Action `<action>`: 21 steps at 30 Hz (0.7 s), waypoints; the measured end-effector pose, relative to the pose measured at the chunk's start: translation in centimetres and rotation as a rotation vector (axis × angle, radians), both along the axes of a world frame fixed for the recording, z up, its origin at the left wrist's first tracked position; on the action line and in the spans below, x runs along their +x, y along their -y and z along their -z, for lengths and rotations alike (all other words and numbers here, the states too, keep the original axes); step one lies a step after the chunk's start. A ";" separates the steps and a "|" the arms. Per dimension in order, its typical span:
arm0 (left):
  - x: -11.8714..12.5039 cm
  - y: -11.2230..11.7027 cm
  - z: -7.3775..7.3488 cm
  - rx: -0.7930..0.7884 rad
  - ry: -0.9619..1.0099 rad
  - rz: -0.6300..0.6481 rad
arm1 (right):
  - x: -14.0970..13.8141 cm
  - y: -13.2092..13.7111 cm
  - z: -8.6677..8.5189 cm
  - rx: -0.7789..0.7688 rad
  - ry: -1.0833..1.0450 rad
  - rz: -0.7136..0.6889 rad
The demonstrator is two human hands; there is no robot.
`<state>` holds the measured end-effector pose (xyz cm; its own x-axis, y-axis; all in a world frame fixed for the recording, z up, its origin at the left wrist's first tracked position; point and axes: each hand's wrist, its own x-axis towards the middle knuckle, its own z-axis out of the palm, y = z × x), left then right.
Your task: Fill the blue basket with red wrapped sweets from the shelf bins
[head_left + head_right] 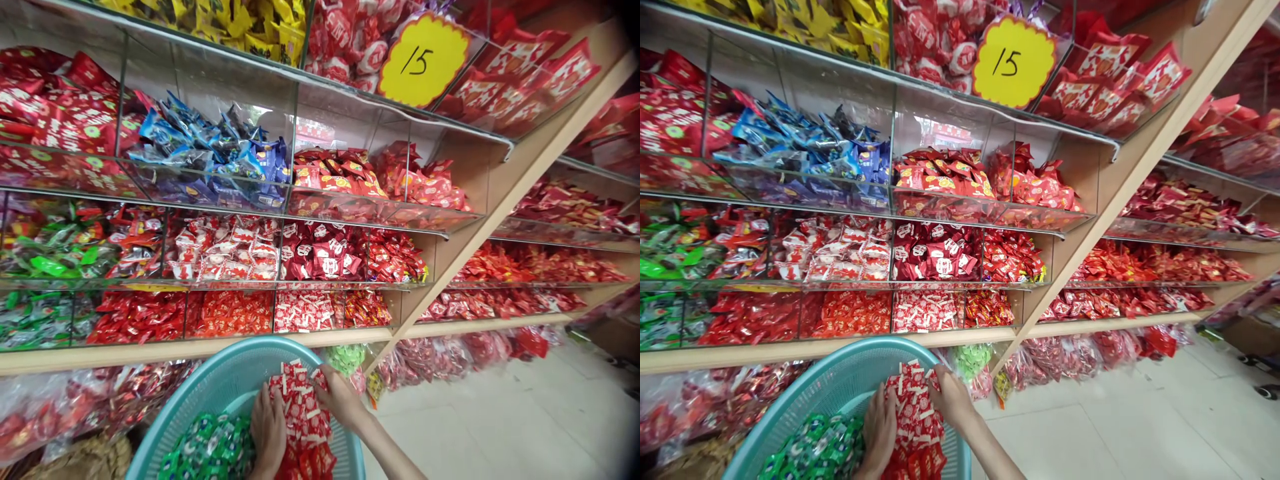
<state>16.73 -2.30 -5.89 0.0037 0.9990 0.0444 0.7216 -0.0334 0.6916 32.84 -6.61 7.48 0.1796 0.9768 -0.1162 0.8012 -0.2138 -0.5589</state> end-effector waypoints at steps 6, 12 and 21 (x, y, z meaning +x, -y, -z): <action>0.2 -0.1 0.7 -0.031 -0.025 -0.021 | 0.8 -0.3 -0.2 0.068 -0.212 0.082; 0.3 -0.2 1.5 -0.063 -0.113 0.031 | 0.6 -0.6 -0.6 0.110 -0.183 0.085; 0.2 -0.2 0.9 -0.042 -0.179 0.059 | 0.4 -0.8 -0.9 0.126 -0.113 0.086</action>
